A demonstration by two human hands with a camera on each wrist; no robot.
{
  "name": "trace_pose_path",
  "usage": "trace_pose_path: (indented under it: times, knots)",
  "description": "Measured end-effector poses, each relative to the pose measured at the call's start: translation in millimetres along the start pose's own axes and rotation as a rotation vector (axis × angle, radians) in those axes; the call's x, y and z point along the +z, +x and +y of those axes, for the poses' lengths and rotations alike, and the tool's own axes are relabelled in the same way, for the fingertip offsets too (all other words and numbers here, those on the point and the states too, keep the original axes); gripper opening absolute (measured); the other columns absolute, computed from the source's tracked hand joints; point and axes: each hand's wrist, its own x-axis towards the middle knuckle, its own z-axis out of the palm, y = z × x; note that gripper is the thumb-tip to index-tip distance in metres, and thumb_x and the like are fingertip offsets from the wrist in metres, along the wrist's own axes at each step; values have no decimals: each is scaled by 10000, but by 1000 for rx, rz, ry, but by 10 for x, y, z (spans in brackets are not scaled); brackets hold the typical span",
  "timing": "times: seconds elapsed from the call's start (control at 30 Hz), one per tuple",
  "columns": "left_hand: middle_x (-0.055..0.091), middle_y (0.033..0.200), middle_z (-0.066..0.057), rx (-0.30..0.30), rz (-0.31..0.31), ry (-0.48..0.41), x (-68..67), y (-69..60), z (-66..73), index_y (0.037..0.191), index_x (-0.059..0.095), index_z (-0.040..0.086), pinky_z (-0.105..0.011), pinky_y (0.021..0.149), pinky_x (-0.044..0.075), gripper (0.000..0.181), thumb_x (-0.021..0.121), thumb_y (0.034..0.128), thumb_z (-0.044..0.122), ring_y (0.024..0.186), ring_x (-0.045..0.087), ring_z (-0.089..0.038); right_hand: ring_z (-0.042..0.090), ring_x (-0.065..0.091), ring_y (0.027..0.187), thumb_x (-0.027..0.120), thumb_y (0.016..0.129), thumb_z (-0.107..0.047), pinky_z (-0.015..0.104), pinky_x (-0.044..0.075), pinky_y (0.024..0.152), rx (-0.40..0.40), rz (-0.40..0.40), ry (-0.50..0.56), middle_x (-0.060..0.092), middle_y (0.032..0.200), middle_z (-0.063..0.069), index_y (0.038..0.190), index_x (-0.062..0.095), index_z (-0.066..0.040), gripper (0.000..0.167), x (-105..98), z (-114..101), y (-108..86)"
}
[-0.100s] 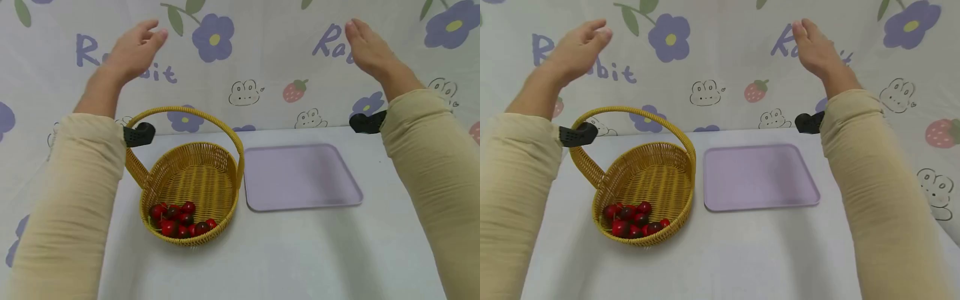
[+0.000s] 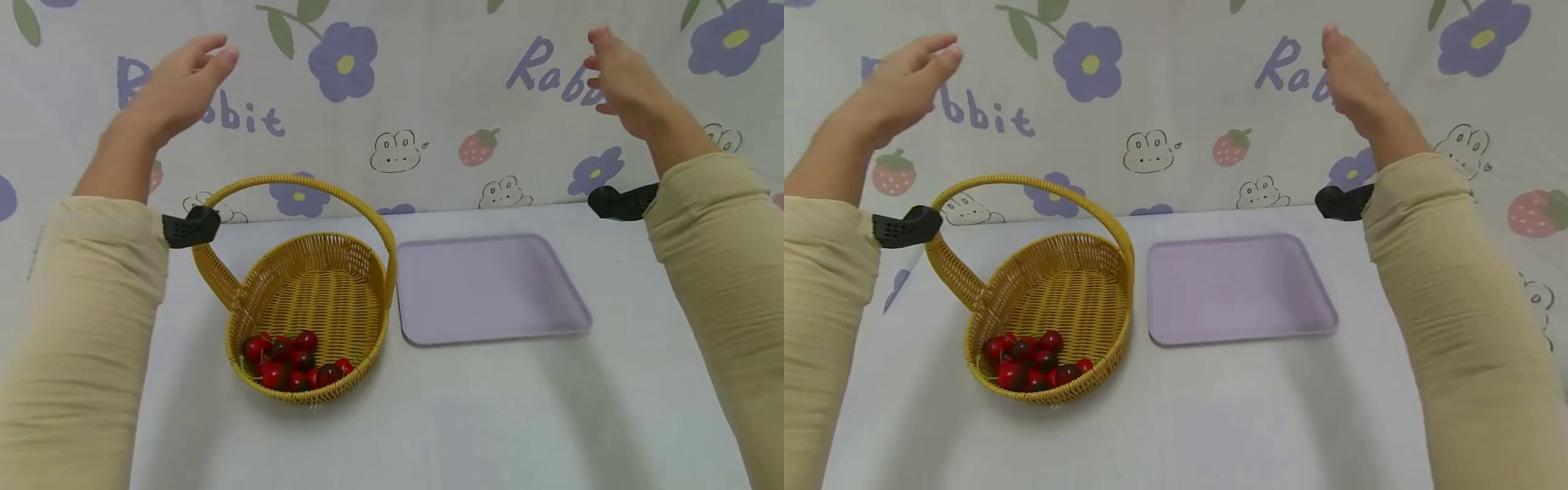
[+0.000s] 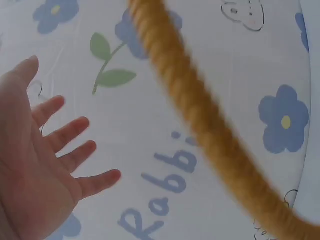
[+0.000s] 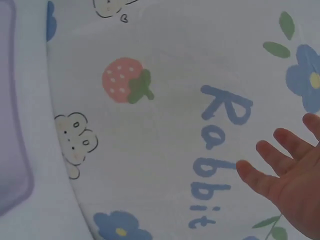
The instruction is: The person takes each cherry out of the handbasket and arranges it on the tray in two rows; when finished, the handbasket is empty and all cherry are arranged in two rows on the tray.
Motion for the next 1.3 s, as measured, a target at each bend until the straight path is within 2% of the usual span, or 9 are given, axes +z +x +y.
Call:
trace_pose_path:
  times: [0.1, 0.23, 0.4, 0.5, 0.67, 0.83, 1.07, 1.17, 1.3]
  knots:
    - [42, 1587, -21, -29, -49, -96, -140, -83, -169, 1541, 62, 279, -532, 1101, 97, 624, 227, 998, 539, 1430, 23, -268, 226, 103, 1429, 196, 985, -554, 396, 306, 1057, 29, -27, 395, 83, 1578, -37, 1519, 136, -372, 568, -157, 205, -35]
    - [33, 1585, 21, -36, -101, -303, -214, -150, -345, 1535, 115, 310, -536, 1098, 115, 608, 207, 990, 562, 1435, -14, -207, 230, 399, 1291, 303, 955, -586, 353, 532, 749, 99, -66, 746, 219, 1520, -21, 1485, 273, -368, 574, -335, 483, -111]
    - [85, 1574, 24, 7, -157, -683, -133, -280, -702, 1495, 293, 316, -559, 1090, 58, 619, 235, 960, 621, 1435, 2, -220, 288, 642, 975, 409, 916, -604, 468, 525, 761, 133, -163, 961, 491, 1306, 35, 1451, 368, -323, 606, -429, 757, -206]
    - [131, 1563, -13, 78, -184, -907, 6, -389, -965, 1479, 351, 260, -580, 1074, -10, 665, 252, 944, 643, 1433, 7, -247, 365, 625, 1007, 455, 910, -589, 525, 494, 817, 124, -253, 1075, 566, 1236, 109, 1411, 442, -270, 594, -382, 899, -280]
    - [161, 1556, -64, 228, -200, -1077, 312, -658, -1292, 1492, 328, 186, -592, 1052, -111, 737, 316, 920, 652, 1426, 26, -258, 431, 556, 1104, 469, 923, -553, 575, 420, 897, 106, -427, 1231, 557, 1253, 204, 1395, 470, -164, 611, -188, 1124, -424]
    - [203, 1535, -68, 297, -177, -1040, 668, -947, -1563, 1459, 359, 151, -562, 1081, -48, 603, 506, 941, 422, 1416, 50, -272, 453, 505, 1159, 425, 949, -529, 581, 387, 928, 50, -568, 1300, 501, 1302, 249, 1412, 431, -79, 645, 58, 1314, -506]
    - [366, 1394, 0, 166, -144, -746, 1073, -1182, -1904, 1390, 423, 199, -211, 916, 380, 399, 414, 997, 130, 1245, 352, -187, 403, 527, 1162, 307, 968, -562, 525, 430, 907, 45, -676, 1172, 534, 1289, 215, 1373, 486, -65, 666, 463, 1524, -599]
    - [437, 1310, 42, 121, -147, -674, 1219, -1224, -1964, 1356, 460, 217, -195, 864, 395, 371, 444, 1001, 112, 1116, 450, -158, 389, 530, 1164, 268, 975, -565, 524, 428, 913, 70, -742, 1161, 537, 1288, 212, 1369, 485, -62, 675, 658, 1576, -636]
    - [417, 1407, -21, 83, -143, -681, 1413, -1240, -1957, 1335, 496, 132, -198, 889, 390, 347, 501, 989, 120, 1268, 377, -226, 375, 530, 1168, 192, 998, -542, 526, 423, 920, 86, -844, 1142, 538, 1286, 203, 1380, 466, -65, 669, 891, 1589, -701]
